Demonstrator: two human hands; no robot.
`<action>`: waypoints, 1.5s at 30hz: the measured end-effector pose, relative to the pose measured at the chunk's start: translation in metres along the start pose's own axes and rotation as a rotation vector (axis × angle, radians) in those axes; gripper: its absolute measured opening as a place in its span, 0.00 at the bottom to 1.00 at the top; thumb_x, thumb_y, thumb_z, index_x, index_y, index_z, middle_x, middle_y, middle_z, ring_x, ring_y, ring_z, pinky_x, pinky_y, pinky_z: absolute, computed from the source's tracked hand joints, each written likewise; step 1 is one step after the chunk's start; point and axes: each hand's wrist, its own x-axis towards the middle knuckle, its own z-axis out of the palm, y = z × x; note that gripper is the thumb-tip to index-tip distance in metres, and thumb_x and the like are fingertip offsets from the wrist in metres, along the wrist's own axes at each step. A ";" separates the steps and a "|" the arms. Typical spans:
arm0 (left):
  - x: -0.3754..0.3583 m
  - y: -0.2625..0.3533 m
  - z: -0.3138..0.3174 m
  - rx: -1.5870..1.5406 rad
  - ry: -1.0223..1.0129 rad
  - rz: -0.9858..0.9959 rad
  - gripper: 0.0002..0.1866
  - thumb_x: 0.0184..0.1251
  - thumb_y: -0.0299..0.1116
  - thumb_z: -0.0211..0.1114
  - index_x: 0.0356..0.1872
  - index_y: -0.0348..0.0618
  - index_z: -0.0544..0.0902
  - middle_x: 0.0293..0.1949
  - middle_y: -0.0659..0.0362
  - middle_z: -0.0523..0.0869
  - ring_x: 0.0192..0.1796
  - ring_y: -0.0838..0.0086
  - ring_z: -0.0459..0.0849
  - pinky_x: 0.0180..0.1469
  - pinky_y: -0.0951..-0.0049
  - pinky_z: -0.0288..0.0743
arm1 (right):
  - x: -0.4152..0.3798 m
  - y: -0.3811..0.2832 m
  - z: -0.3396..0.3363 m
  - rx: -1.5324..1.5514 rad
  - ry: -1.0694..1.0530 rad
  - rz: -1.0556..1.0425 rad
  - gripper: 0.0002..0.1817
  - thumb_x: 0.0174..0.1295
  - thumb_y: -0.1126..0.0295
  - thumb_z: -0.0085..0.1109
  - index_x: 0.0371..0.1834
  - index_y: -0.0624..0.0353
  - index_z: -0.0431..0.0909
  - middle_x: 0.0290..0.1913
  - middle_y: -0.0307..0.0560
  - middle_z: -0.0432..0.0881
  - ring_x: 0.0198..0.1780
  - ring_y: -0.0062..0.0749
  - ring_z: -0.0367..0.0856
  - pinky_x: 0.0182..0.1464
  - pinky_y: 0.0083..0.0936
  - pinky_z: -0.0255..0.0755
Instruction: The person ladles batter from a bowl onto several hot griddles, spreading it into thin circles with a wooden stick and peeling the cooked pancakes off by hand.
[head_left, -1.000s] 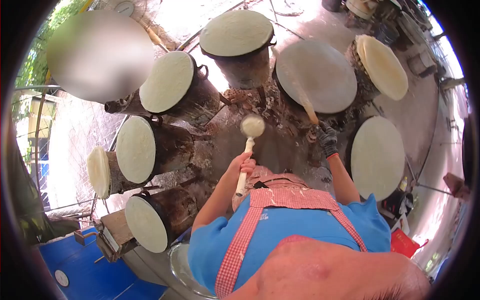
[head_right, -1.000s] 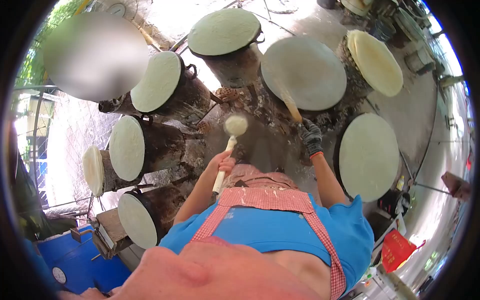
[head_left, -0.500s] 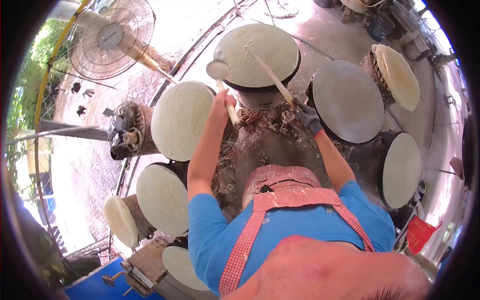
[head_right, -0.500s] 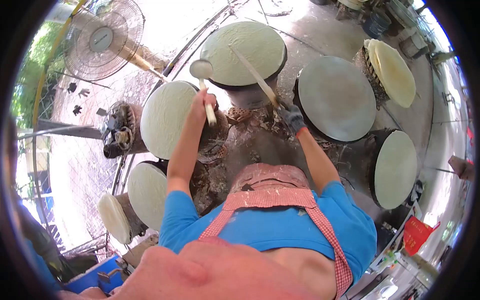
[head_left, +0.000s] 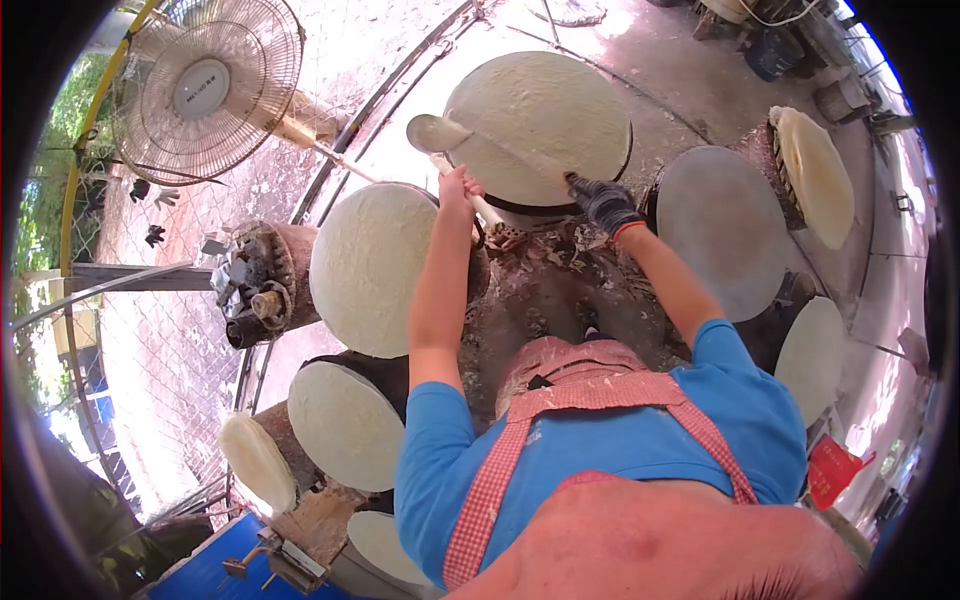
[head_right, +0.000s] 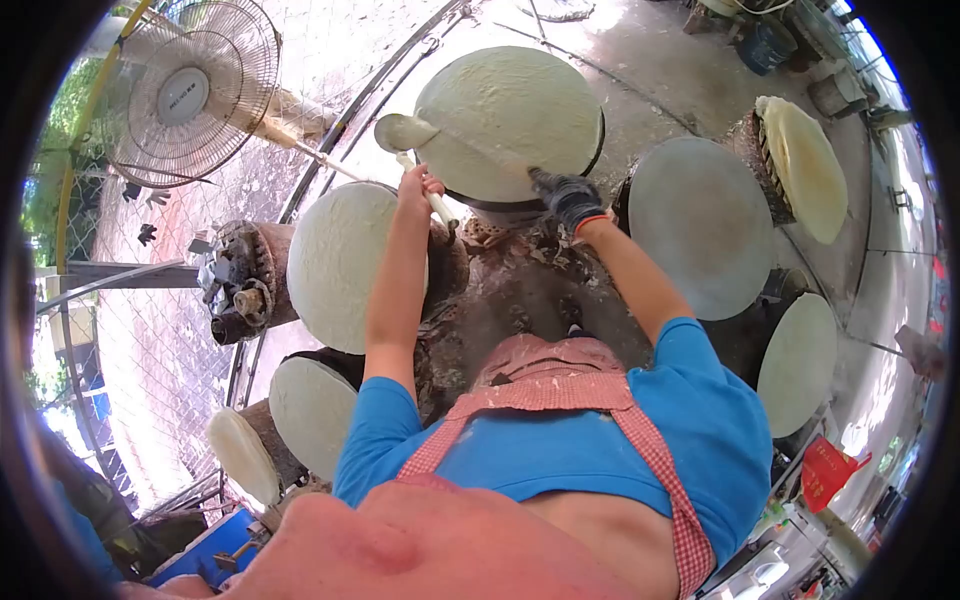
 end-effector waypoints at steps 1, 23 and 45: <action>-0.004 0.002 -0.003 -0.044 -0.034 -0.052 0.11 0.61 0.26 0.47 0.38 0.56 0.57 0.18 0.64 0.57 0.12 0.82 0.55 0.11 0.82 0.53 | 0.004 0.002 0.002 -0.001 -0.002 0.001 0.19 0.55 0.52 0.51 0.49 0.41 0.73 0.42 0.48 0.77 0.45 0.44 0.75 0.47 0.32 0.67; -0.096 0.013 -0.084 -0.424 -0.385 -0.338 0.09 0.63 0.35 0.52 0.33 0.45 0.63 0.14 0.69 0.57 0.10 0.87 0.57 0.07 0.88 0.51 | -0.046 -0.011 0.054 1.242 -0.244 -0.046 0.15 0.54 0.75 0.56 0.47 0.62 0.74 0.42 0.42 0.79 0.43 0.22 0.75 0.44 0.16 0.70; -0.377 -0.303 -0.225 -1.141 -0.245 -0.116 0.11 0.66 0.40 0.48 0.34 0.44 0.73 0.13 0.65 0.58 0.09 0.83 0.56 0.07 0.84 0.51 | 0.032 0.059 0.047 0.481 -0.200 -0.188 0.19 0.54 0.62 0.55 0.46 0.61 0.75 0.28 0.44 0.79 0.24 0.24 0.72 0.25 0.19 0.67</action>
